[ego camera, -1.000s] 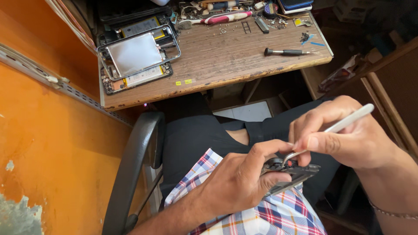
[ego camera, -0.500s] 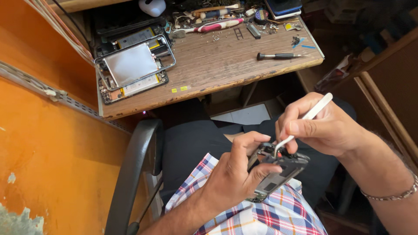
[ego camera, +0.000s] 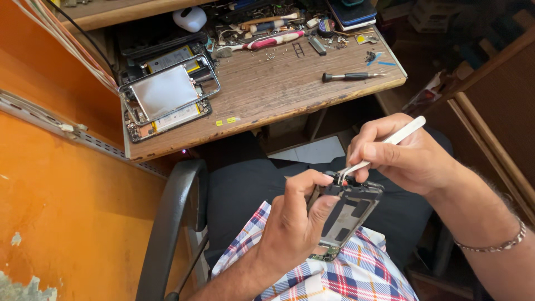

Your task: The person uses tweezers to remove small components and adhesive strips from a disassembled smartphone chassis. They then use a plastic spudger to pry and lift parts from the device while working at a cluttered repair bench.

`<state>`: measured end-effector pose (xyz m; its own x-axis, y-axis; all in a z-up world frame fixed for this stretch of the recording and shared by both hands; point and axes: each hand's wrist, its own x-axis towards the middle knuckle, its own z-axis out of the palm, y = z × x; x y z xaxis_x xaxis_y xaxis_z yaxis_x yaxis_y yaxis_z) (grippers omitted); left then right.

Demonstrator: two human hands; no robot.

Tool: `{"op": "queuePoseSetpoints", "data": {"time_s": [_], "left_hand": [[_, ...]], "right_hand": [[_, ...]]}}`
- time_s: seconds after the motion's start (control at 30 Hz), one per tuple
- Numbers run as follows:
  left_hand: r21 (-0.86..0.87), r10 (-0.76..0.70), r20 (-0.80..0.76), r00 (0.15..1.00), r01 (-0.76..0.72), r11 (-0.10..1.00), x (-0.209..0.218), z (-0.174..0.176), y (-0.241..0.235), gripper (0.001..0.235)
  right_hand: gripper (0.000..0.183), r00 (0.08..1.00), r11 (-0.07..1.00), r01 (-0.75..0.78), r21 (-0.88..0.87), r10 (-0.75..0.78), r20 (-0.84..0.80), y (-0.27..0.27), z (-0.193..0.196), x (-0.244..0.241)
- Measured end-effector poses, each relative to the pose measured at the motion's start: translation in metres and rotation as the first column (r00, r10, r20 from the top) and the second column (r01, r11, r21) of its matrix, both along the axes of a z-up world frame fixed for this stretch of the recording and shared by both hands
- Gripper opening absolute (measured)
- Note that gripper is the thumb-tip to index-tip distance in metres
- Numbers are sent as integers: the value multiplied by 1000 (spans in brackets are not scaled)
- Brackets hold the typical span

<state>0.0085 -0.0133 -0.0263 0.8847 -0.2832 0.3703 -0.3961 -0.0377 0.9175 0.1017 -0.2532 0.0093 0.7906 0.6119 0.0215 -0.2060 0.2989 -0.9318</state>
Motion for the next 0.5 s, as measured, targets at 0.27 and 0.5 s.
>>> {"op": "queuePoseSetpoints", "data": {"time_s": [0.27,0.5], "left_hand": [[-89,154,-85,984,-162,983,16,20,9,31],[28,275,143,951,-281,959,60,29,31,31]], "right_hand": [[36,796,846,503,-176,-374,477,31,40,-24],[36,289,584,772,-251,28,957,80,59,-13]]}}
